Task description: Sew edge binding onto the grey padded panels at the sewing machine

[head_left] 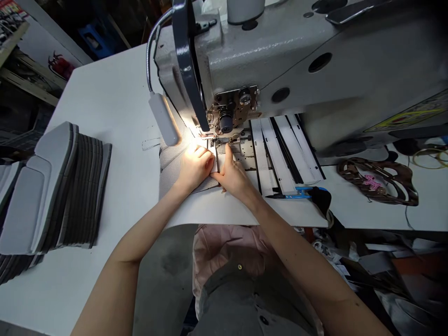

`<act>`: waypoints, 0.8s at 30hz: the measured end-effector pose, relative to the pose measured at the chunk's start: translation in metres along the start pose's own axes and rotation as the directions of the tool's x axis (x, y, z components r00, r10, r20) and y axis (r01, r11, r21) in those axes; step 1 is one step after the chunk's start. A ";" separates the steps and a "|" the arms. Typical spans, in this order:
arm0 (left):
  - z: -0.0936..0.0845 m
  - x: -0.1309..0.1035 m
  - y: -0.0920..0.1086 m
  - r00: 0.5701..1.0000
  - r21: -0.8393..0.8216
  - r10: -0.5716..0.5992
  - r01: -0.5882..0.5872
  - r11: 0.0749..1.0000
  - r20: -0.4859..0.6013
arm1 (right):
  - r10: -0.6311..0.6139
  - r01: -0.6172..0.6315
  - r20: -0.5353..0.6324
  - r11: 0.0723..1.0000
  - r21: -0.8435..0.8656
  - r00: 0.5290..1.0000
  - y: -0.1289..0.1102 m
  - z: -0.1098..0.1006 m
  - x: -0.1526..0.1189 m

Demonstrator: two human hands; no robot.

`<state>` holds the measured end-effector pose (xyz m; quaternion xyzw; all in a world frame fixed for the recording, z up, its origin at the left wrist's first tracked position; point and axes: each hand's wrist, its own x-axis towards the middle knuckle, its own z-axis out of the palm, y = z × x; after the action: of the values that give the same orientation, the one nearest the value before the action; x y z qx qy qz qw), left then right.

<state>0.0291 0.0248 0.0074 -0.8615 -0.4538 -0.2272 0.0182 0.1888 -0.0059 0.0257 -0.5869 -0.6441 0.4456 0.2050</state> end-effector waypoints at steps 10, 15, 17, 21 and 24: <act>-0.026 -0.030 0.011 0.982 -0.131 0.154 -0.140 0.981 0.106 | -0.053 0.047 -0.021 0.980 -0.194 0.998 0.003 -0.002 -0.015; -0.028 -0.032 0.006 0.978 -0.152 0.164 -0.144 0.978 0.126 | -0.063 0.052 -0.043 0.973 -0.227 0.997 0.004 0.000 -0.014; -0.028 -0.035 0.006 0.980 -0.167 0.155 -0.133 0.977 0.127 | -0.061 0.047 -0.045 0.962 -0.269 0.997 0.004 0.001 -0.014; -0.027 -0.038 0.005 0.977 -0.183 0.177 -0.153 0.971 0.123 | -0.084 0.046 -0.089 0.932 -0.359 0.993 0.003 0.005 -0.018; -0.025 -0.037 0.002 0.978 -0.176 0.185 -0.166 0.970 0.093 | -0.153 0.086 -0.109 0.883 -0.461 0.982 0.003 0.008 -0.023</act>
<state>0.0037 -0.0112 0.0154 -0.9079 -0.3553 -0.2146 -0.0589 0.1897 -0.0305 0.0251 -0.6081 -0.7490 0.2261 0.1345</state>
